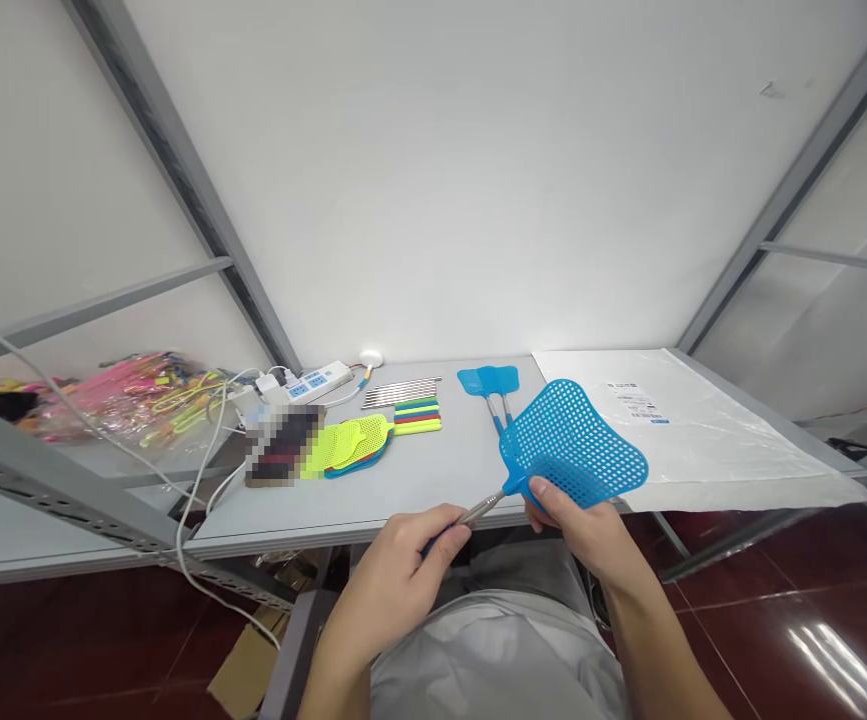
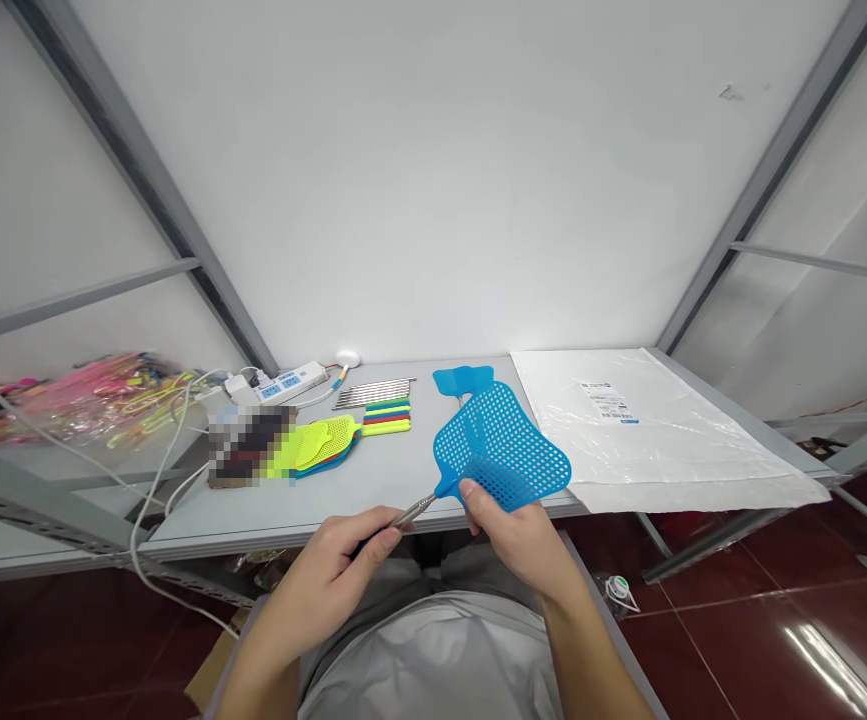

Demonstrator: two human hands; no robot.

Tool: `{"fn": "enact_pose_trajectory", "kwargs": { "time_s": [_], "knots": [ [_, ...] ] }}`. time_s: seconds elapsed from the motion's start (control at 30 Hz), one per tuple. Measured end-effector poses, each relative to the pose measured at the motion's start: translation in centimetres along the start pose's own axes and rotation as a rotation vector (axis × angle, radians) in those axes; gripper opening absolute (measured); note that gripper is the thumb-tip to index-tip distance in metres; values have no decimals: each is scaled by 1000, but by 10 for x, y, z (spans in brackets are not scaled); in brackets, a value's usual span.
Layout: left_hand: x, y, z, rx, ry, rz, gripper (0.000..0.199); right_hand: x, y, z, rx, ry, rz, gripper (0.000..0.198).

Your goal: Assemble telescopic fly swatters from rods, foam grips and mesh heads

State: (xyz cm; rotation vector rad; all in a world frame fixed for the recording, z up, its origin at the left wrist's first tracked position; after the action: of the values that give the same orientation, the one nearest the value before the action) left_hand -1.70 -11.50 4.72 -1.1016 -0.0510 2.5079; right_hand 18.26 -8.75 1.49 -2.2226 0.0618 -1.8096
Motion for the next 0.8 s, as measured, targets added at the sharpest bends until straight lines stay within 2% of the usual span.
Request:
{"fn": "enact_pose_trajectory", "kwargs": {
  "time_s": [0.17, 0.27, 0.33, 0.5, 0.63, 0.8],
  "knots": [
    [-7, -3, -8, -18, 37, -25, 30, 6, -2, -2, -90, -63, 1, 42],
    [-6, -4, -12, 20, 17, -8, 30, 4, -4, -3, -213, -97, 10, 40],
    [-3, -4, -15, 59, -18, 17, 30, 4, -5, -4, -249, -63, 26, 39],
    [1, -3, -25, 70, -42, 46, 30, 8, -4, 2, -243, 88, 55, 31],
    [0, -4, -33, 61, -18, 42, 29, 8, -4, 5, -252, 69, 35, 28],
    [-3, -6, -35, 93, 42, 74, 33, 4, -6, -4, -267, -11, 43, 36]
  ]
}}
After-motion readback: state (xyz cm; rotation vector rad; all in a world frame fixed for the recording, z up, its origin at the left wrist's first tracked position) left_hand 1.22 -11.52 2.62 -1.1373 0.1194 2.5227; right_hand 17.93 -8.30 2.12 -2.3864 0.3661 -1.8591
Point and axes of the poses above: each hand's wrist, its own y-axis away from the middle knuckle, its own z-axis out of the back of the hand, x = y × z, the point moved 4 cm from there along -y, towards the middle knuckle, and after that the axes turned 10 degrees about -y, right-handed, at the moved point
